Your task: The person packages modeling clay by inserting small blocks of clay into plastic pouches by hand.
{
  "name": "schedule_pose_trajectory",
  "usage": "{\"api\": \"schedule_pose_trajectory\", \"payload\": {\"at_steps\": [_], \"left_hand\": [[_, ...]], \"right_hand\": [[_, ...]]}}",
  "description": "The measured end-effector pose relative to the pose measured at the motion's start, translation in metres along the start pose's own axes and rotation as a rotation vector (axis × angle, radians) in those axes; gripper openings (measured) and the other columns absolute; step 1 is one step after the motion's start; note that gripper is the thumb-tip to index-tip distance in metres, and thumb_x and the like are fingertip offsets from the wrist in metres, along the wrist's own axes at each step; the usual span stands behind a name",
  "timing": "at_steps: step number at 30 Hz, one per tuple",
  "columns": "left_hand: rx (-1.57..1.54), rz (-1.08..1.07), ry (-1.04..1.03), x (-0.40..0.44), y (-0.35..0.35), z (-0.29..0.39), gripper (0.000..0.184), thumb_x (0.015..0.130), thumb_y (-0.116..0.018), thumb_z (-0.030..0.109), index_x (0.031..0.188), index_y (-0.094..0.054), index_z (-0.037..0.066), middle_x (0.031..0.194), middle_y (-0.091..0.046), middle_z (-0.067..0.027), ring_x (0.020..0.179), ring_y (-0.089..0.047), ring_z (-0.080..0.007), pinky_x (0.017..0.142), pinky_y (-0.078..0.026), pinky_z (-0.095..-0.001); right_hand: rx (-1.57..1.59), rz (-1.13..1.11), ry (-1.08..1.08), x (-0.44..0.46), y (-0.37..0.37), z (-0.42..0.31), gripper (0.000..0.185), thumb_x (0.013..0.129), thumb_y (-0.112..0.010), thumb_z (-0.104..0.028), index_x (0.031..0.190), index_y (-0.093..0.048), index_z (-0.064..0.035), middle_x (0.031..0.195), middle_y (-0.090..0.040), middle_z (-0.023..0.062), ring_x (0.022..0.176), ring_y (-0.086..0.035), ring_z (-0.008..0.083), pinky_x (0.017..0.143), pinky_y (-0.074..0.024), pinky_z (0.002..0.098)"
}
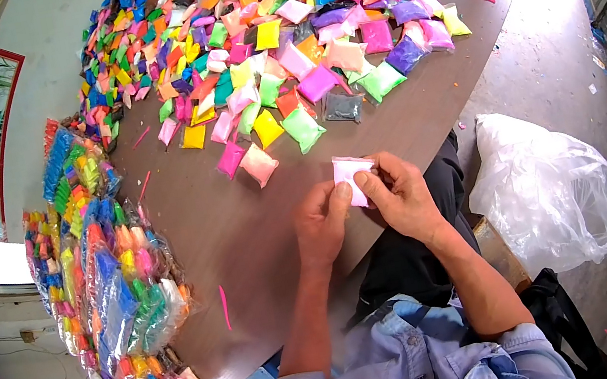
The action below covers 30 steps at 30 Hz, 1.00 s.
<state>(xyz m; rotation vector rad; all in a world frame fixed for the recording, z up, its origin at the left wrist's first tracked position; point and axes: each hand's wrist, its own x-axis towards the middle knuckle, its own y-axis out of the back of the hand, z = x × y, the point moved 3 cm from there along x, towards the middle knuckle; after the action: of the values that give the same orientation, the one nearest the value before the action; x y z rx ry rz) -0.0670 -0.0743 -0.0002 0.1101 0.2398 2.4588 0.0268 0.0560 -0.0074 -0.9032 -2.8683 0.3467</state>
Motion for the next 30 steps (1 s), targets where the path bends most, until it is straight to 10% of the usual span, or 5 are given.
{"api": "schedule_pose_trajectory", "payload": {"at_steps": [30], "left_hand": [[-0.134, 0.03, 0.021, -0.001, -0.009, 0.017, 0.02, 0.103, -0.065, 0.018, 0.105, -0.07, -0.001, 0.09, -0.069, 0.0007, 0.082, -0.059, -0.0047, 0.074, -0.048, -0.023]], "right_hand": [[0.042, -0.023, -0.013, 0.002, 0.001, -0.004, 0.018, 0.104, -0.063, -0.015, 0.105, -0.064, 0.0022, 0.081, -0.059, -0.0036, 0.071, -0.051, 0.0027, 0.061, -0.0419, 0.0211]]}}
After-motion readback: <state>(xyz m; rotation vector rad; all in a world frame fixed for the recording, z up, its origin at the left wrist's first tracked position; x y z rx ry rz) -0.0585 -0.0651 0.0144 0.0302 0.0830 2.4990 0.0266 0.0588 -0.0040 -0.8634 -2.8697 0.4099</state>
